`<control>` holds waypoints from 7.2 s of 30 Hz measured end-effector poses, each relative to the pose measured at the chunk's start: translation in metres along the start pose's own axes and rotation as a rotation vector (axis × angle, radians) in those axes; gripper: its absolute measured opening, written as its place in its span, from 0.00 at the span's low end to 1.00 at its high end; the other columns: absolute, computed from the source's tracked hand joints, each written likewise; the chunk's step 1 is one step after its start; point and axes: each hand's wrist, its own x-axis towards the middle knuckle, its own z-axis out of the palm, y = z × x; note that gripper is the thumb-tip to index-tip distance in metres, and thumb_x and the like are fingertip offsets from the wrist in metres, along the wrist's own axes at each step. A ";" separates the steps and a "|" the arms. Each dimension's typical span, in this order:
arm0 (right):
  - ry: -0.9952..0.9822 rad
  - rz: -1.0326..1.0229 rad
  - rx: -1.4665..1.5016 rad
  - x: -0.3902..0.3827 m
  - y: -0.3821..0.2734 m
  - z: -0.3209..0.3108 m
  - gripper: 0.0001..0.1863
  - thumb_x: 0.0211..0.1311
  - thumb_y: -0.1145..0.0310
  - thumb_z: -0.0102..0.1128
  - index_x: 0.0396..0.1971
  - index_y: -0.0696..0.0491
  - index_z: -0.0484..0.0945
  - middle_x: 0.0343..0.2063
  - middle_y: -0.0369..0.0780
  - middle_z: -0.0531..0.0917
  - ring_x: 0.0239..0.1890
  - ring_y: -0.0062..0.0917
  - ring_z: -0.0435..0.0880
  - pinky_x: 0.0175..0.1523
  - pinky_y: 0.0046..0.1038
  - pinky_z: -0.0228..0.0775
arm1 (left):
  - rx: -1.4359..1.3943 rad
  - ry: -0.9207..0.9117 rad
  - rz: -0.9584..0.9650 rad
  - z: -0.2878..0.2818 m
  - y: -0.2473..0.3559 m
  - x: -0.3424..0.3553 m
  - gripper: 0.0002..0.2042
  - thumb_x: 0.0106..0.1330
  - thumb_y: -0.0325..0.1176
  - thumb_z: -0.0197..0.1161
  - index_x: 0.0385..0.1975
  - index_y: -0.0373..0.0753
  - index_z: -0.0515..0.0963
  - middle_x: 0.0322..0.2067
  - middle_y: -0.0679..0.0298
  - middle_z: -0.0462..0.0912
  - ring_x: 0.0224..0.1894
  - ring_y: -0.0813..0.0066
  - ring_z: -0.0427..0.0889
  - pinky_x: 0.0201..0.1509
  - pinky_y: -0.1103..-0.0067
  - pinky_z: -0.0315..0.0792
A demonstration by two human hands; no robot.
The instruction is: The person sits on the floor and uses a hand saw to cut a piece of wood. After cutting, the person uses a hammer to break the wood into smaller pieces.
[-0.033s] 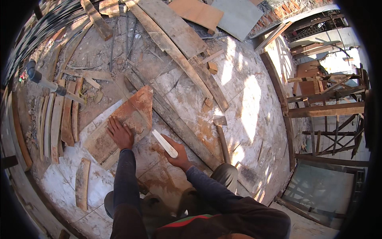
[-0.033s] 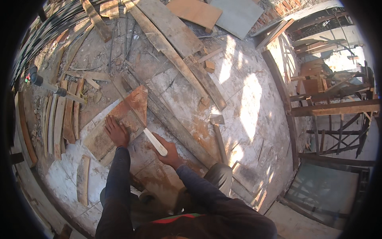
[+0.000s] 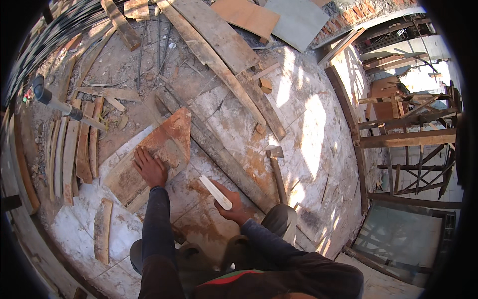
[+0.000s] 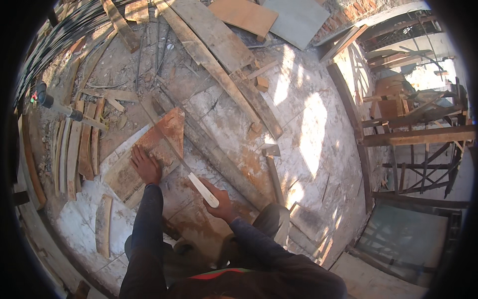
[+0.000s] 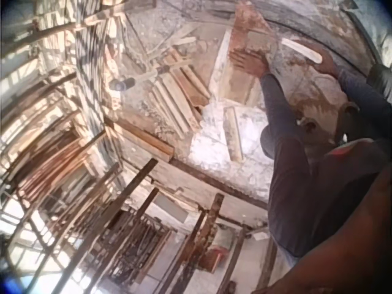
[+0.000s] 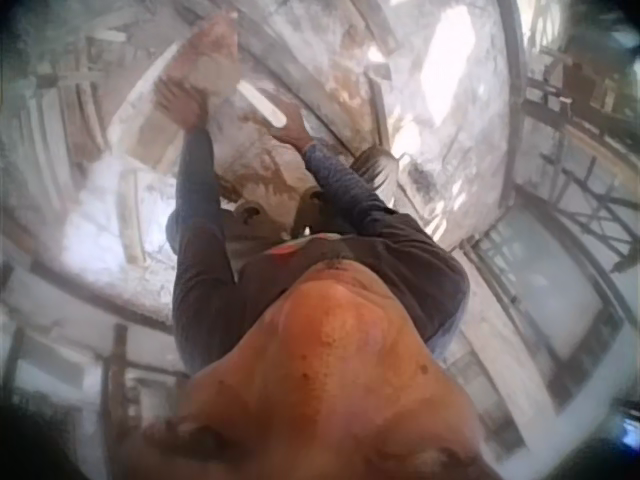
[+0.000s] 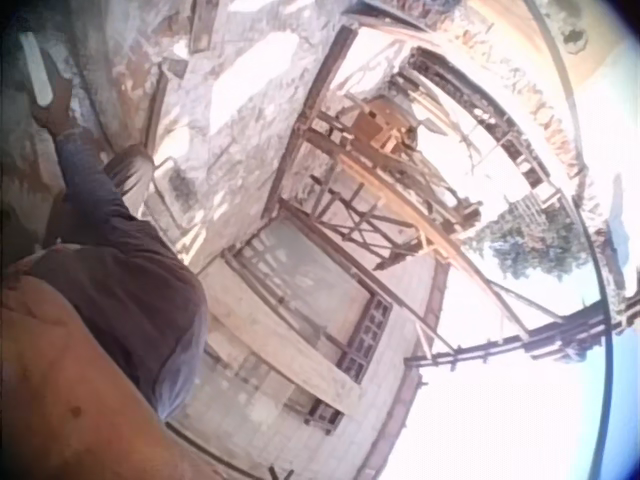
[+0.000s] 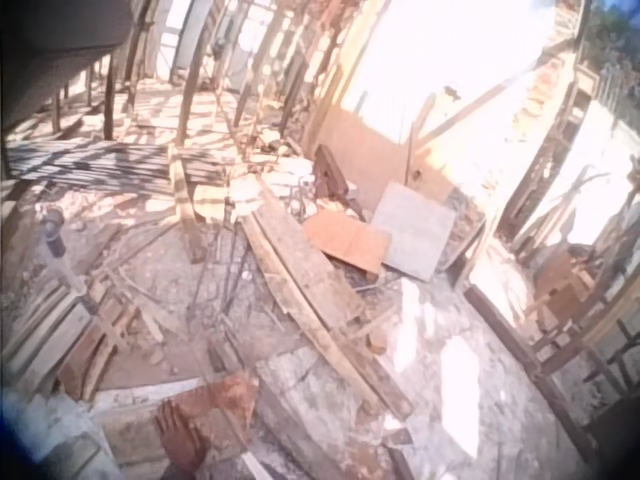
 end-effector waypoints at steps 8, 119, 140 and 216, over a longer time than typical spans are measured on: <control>0.004 0.012 0.016 0.027 0.003 0.002 0.37 0.50 0.77 0.60 0.65 0.49 0.70 0.42 0.49 0.84 0.35 0.37 0.87 0.43 0.28 0.76 | -0.007 -0.064 -0.041 -0.005 0.007 0.001 0.27 0.73 0.38 0.44 0.70 0.34 0.58 0.73 0.55 0.52 0.77 0.58 0.45 0.77 0.55 0.38; -0.012 0.017 -0.125 -0.036 0.002 -0.021 0.36 0.49 0.76 0.61 0.65 0.45 0.71 0.53 0.48 0.81 0.46 0.41 0.85 0.51 0.31 0.78 | -0.022 0.013 -0.007 0.004 -0.006 0.012 0.27 0.73 0.39 0.44 0.68 0.33 0.59 0.72 0.52 0.54 0.76 0.55 0.48 0.77 0.54 0.39; 0.032 -0.040 -0.052 -0.027 -0.004 -0.018 0.31 0.52 0.78 0.59 0.61 0.54 0.74 0.45 0.49 0.85 0.40 0.27 0.89 0.46 0.26 0.78 | -0.034 0.017 -0.017 0.009 -0.008 0.014 0.27 0.72 0.39 0.45 0.68 0.32 0.58 0.72 0.51 0.53 0.76 0.55 0.46 0.77 0.54 0.37; 0.041 -0.035 0.028 0.068 0.009 0.027 0.40 0.45 0.75 0.62 0.66 0.44 0.69 0.44 0.51 0.83 0.33 0.43 0.85 0.39 0.32 0.77 | -0.030 0.054 0.024 0.013 0.004 0.007 0.25 0.72 0.36 0.45 0.68 0.35 0.59 0.72 0.55 0.54 0.75 0.56 0.49 0.76 0.54 0.41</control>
